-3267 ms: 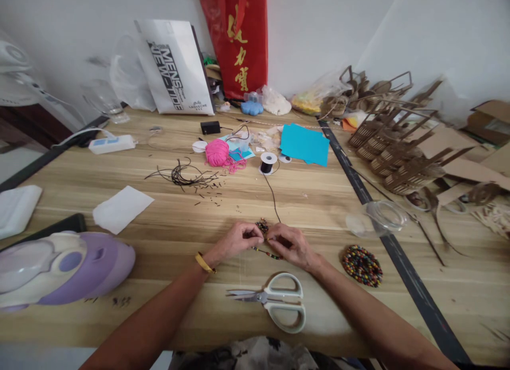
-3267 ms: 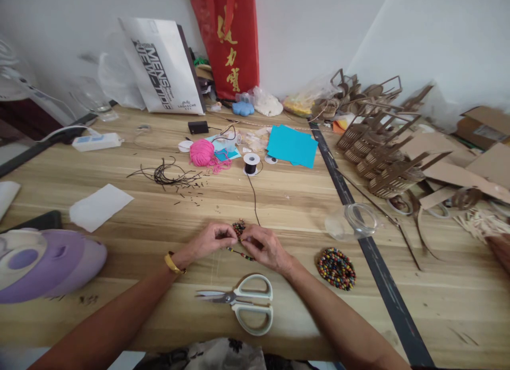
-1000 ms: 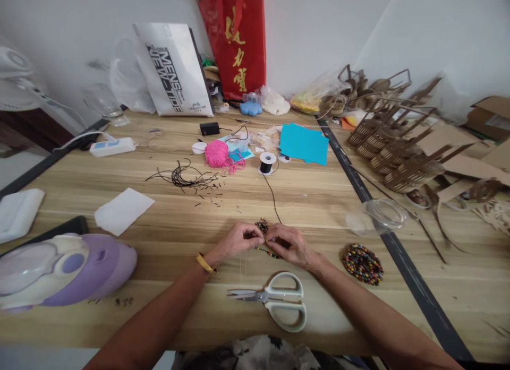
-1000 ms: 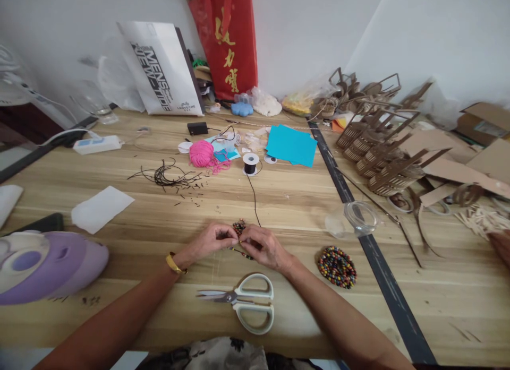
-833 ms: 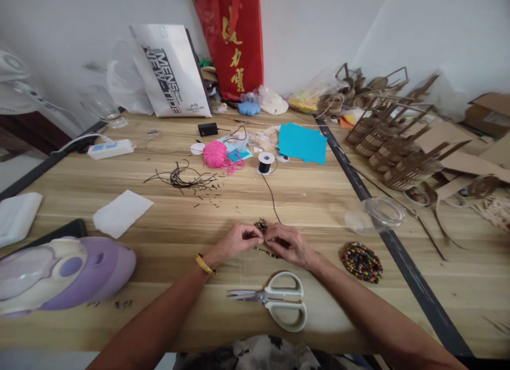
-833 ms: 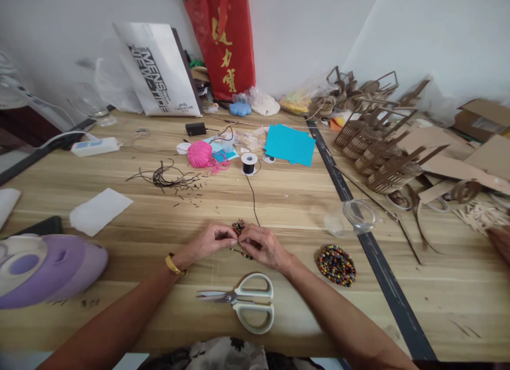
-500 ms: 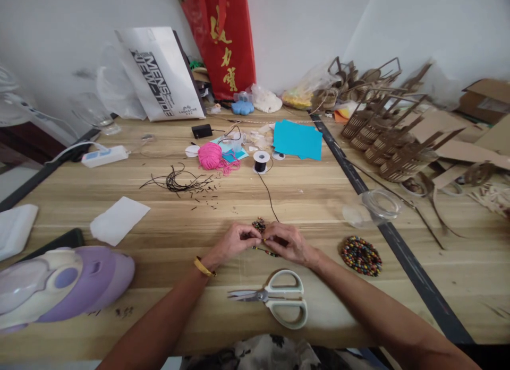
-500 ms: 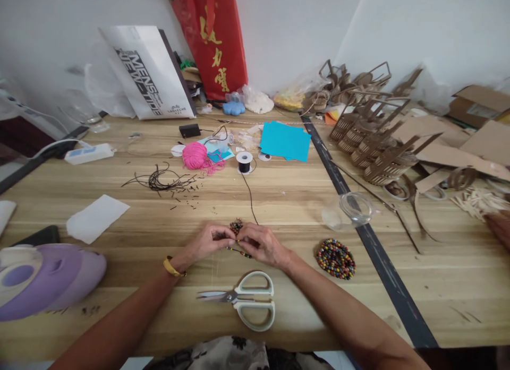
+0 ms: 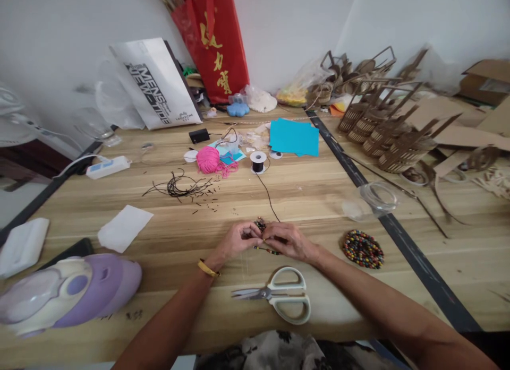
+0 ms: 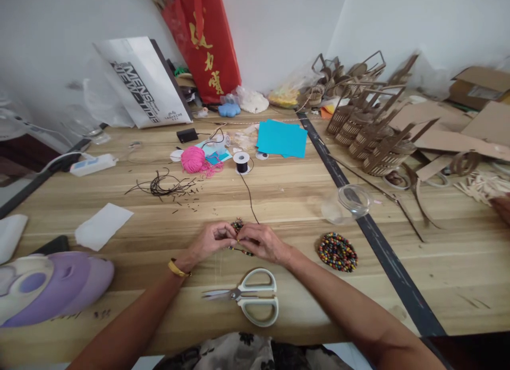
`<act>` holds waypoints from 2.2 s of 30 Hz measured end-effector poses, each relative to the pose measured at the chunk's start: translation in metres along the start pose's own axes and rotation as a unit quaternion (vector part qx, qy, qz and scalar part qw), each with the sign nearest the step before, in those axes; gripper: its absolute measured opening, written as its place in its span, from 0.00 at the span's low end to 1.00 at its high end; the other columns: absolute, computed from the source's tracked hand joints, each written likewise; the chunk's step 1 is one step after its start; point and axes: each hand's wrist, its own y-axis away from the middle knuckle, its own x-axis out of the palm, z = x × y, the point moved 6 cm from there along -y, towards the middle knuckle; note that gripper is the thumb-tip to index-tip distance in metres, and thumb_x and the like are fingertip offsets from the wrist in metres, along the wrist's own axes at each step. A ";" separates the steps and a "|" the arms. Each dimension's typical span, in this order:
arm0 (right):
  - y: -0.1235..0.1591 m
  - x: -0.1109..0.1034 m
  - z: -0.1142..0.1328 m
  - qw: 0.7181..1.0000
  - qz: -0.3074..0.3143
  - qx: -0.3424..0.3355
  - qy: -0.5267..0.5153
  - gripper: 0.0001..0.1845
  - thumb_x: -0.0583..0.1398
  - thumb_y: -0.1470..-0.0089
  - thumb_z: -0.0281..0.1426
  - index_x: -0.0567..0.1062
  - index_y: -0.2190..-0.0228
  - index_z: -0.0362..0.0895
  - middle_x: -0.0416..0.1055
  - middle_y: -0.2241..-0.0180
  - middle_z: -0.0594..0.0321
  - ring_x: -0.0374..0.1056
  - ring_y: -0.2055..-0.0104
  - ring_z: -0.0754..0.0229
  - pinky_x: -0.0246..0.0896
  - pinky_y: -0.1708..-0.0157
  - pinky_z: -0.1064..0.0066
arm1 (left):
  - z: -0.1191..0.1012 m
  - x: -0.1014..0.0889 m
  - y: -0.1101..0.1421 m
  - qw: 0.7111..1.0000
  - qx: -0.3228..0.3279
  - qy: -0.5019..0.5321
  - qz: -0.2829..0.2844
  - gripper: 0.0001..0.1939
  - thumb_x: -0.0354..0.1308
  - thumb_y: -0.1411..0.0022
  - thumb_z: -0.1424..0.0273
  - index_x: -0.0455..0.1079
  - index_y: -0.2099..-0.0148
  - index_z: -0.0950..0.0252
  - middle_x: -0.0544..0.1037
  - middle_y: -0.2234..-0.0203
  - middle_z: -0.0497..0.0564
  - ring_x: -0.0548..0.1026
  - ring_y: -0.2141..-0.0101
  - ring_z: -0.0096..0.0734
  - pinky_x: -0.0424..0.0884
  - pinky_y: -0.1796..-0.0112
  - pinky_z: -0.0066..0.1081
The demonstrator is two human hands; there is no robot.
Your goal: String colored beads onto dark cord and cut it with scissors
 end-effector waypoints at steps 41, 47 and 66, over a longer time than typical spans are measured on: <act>0.011 -0.036 -0.031 0.951 -0.181 0.232 -0.095 0.17 0.52 0.38 0.40 0.69 0.70 0.41 0.63 0.77 0.66 0.58 0.76 0.67 0.55 0.77 0.76 | -0.015 -0.007 0.006 0.991 0.069 -0.113 -0.037 0.11 0.63 0.48 0.65 0.73 0.71 0.70 0.74 0.76 0.50 0.68 0.74 0.25 0.63 0.71 0.25; 0.009 -0.040 -0.049 0.947 -0.125 0.281 -0.087 0.14 0.56 0.42 0.38 0.69 0.71 0.40 0.62 0.78 0.68 0.55 0.77 0.68 0.51 0.78 0.76 | -0.023 -0.007 0.010 0.978 0.078 -0.185 -0.061 0.07 0.62 0.47 0.69 0.74 0.71 0.68 0.75 0.75 0.51 0.70 0.74 0.27 0.64 0.72 0.25; 0.007 -0.037 -0.001 0.897 0.291 0.199 0.268 0.08 0.55 0.43 0.22 0.73 0.72 0.42 0.68 0.65 0.60 0.67 0.68 0.62 0.52 0.70 0.74 | -0.014 -0.015 0.007 0.996 0.029 -0.068 -0.043 0.15 0.62 0.47 0.61 0.68 0.69 0.70 0.76 0.80 0.50 0.73 0.79 0.25 0.70 0.74 0.26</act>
